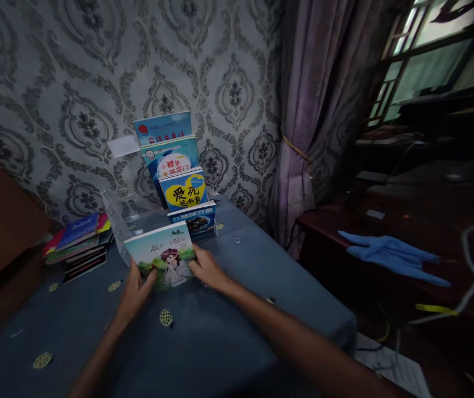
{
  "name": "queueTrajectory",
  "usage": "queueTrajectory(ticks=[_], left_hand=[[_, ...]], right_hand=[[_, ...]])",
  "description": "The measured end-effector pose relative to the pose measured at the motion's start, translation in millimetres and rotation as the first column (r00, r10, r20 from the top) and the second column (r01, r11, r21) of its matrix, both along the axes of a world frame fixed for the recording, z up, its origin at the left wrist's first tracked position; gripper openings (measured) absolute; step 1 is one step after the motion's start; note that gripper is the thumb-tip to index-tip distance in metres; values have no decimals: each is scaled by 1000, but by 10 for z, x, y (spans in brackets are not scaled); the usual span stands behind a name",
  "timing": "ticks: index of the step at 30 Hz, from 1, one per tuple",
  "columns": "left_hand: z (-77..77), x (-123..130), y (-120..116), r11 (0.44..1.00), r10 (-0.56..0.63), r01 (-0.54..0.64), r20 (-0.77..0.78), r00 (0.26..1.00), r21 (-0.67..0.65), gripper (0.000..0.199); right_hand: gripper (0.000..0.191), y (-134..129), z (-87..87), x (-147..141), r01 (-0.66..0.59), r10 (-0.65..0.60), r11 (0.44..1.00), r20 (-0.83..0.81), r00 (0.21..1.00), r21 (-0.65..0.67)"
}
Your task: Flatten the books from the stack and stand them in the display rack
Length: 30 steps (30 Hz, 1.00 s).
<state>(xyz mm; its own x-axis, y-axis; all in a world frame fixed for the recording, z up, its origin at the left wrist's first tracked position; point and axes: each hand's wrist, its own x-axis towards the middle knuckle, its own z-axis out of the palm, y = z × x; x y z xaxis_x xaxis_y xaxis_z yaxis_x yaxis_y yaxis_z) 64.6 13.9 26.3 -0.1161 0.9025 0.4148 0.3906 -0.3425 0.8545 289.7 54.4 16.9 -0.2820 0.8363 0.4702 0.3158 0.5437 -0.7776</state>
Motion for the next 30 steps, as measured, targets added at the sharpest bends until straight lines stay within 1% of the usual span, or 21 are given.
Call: queueTrajectory(ticks=[4, 8, 12, 15, 17, 19, 22, 24, 27, 30], left_hand=[[71, -23, -4, 1000, -3, 2, -59, 998, -13, 64], [155, 2, 27, 999, 34, -40, -185, 982, -27, 60], [212, 118, 131, 998, 35, -48, -332, 943, -30, 55], [310, 267, 276, 1000, 7, -16, -430, 903, -17, 51], [432, 379, 402, 1000, -16, 24, -514, 858, 9, 49], [589, 488, 540, 998, -9, 46, -583, 812, 48, 46], [825, 628, 736, 987, 79, 24, -613, 786, 158, 47], [945, 694, 844, 975, 123, 20, -612, 781, 222, 48], [1042, 750, 954, 973, 121, 30, -617, 778, 228, 54], [1057, 776, 1010, 977, 97, 47, -627, 773, 209, 57]], right_hand=[[36, 2, -20, -13, -7, 6, 1000, 20, 1000, 5], [36, 45, -39, 11, 29, -29, 1000, 22, 999, 6], [34, 147, -51, 93, 124, -124, 992, 7, 992, 2], [30, 272, -29, 173, 229, -229, 973, -40, 973, 2], [27, 379, 26, 229, 293, -292, 956, -73, 954, 0], [25, 502, 128, 295, 335, -331, 942, -96, 939, 22], [26, 705, 346, 416, 370, -354, 919, -127, 927, 136], [25, 841, 487, 500, 367, -348, 911, -123, 929, 191], [22, 1010, 610, 604, 349, -334, 908, -101, 937, 231], [21, 1112, 610, 666, 326, -314, 918, -90, 945, 225]])
